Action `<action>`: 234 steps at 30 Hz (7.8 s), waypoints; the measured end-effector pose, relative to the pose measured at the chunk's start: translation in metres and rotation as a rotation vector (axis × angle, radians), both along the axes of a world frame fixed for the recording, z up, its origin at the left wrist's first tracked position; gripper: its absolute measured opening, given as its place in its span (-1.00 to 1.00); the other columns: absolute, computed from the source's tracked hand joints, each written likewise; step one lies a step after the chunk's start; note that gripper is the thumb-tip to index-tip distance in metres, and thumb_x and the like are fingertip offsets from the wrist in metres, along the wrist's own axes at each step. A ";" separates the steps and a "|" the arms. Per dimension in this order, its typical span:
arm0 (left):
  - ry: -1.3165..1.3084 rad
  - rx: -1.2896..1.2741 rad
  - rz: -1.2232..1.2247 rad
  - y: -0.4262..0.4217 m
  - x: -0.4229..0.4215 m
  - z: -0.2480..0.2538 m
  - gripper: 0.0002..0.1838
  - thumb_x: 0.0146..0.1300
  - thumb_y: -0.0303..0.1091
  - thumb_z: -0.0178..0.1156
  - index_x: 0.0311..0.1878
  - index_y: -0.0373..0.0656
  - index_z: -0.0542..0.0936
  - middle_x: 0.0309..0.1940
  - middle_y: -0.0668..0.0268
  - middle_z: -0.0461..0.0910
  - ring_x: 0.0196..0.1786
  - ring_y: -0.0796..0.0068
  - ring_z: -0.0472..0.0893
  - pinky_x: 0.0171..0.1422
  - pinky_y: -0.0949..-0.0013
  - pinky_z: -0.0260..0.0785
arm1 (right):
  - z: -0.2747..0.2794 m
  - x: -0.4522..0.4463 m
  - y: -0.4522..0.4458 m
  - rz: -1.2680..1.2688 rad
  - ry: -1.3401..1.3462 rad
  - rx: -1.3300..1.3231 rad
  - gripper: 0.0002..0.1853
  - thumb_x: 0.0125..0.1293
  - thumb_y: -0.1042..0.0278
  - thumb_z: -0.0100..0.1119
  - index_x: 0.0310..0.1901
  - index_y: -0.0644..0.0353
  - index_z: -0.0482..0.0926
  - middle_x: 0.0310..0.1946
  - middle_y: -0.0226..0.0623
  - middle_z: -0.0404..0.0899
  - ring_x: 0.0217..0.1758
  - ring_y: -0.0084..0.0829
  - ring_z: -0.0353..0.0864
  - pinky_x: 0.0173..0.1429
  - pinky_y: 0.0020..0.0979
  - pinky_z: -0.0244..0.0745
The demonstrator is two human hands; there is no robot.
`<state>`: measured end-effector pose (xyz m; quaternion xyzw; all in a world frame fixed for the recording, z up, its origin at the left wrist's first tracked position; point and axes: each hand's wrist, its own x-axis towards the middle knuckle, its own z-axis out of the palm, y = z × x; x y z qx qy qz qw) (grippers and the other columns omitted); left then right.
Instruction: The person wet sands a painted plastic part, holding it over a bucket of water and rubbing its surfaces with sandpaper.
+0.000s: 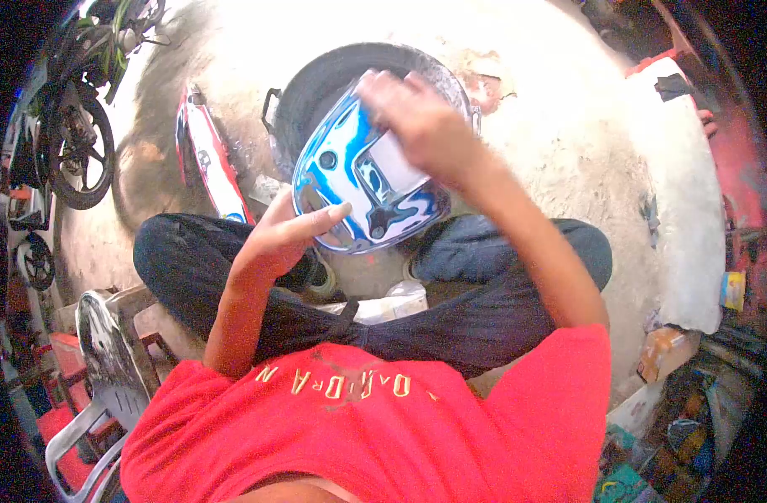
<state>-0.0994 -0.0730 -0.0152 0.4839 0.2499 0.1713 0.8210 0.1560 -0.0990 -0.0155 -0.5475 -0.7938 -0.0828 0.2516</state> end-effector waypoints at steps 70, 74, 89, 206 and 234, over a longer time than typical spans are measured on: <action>0.028 0.210 0.076 0.020 -0.013 -0.007 -0.52 0.37 -0.33 0.31 0.27 -0.35 0.48 0.08 0.24 0.65 0.06 0.49 0.62 0.18 0.31 0.48 | 0.001 -0.059 -0.014 0.295 0.037 0.003 -0.48 0.30 0.42 0.18 0.32 0.17 0.51 0.35 -0.06 0.49 0.40 -0.13 0.51 0.44 -0.10 0.40; 0.008 0.004 0.105 0.010 -0.006 0.006 -0.56 0.38 -0.35 0.29 0.25 -0.34 0.50 0.07 0.24 0.65 0.07 0.49 0.62 0.18 0.33 0.48 | 0.000 -0.006 0.016 0.019 0.003 0.026 -0.41 0.25 0.41 0.21 0.35 0.22 0.47 0.34 -0.05 0.49 0.41 -0.10 0.49 0.46 -0.07 0.37; -0.052 0.045 0.107 0.015 -0.009 -0.010 -0.56 0.38 -0.30 0.29 0.25 -0.31 0.51 0.04 0.24 0.67 0.01 0.49 0.67 0.11 0.33 0.54 | 0.015 -0.057 -0.020 0.335 0.036 -0.025 -0.46 0.29 0.43 0.18 0.34 0.18 0.50 0.33 -0.15 0.52 0.40 -0.19 0.52 0.46 -0.11 0.39; -0.263 -0.074 0.313 0.007 -0.003 0.000 -0.49 0.27 -0.60 0.23 0.30 -0.28 0.41 0.10 0.16 0.61 0.09 0.34 0.67 0.18 0.25 0.57 | 0.023 -0.058 -0.022 0.226 0.015 -0.004 -0.48 0.33 0.38 0.08 0.35 0.18 0.46 0.34 -0.11 0.51 0.41 -0.24 0.50 0.51 -0.10 0.31; -0.499 -0.206 0.511 0.017 -0.007 0.004 -0.68 0.52 -0.48 0.03 0.28 -0.26 0.44 0.14 0.09 0.62 0.13 0.25 0.68 0.22 0.09 0.58 | 0.015 -0.039 -0.010 0.085 0.099 0.077 -0.52 0.33 0.55 0.12 0.30 0.19 0.53 0.30 -0.15 0.55 0.37 -0.21 0.54 0.47 -0.07 0.35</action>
